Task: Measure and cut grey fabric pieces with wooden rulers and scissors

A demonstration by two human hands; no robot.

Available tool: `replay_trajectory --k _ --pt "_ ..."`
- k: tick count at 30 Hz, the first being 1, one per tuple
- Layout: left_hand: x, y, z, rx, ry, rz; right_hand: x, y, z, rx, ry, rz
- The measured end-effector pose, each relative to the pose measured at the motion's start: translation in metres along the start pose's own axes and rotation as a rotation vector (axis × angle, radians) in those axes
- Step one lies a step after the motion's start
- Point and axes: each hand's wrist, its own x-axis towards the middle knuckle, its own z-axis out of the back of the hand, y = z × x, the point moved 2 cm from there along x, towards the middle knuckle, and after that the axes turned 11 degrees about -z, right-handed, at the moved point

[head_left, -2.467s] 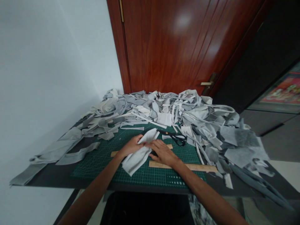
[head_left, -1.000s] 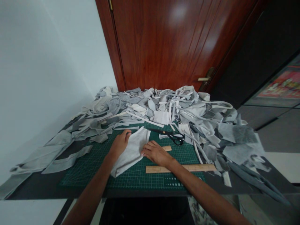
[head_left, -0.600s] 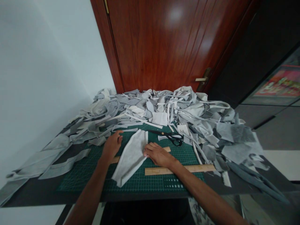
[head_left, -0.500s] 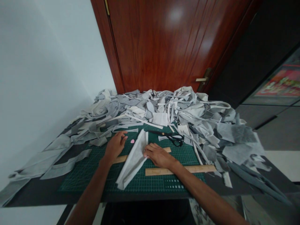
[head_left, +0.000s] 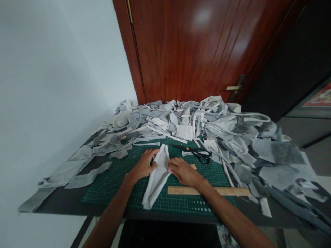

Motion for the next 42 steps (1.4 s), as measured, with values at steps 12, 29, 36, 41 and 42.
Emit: replay_trajectory --k 12,29,36,41,42 --pt "0.007 0.001 -0.003 -0.093 -0.036 0.074 0.004 0.000 0.010 -0.050 -0.014 0.031" --pt "0.073 0.058 0.148 -0.334 -0.879 0.428 0.002 -0.021 0.026 -0.015 -0.250 0.052" --pt "0.033 0.086 0.077 0.294 -0.548 0.253 0.002 -0.022 0.030 -0.010 -0.295 0.056" --pt "0.019 0.104 0.036 0.248 -0.445 0.107 -0.007 -0.042 0.053 -0.024 -0.543 -0.103" --pt "0.019 0.108 0.034 0.246 -0.436 0.096 -0.011 -0.052 0.063 -0.036 -0.634 -0.174"
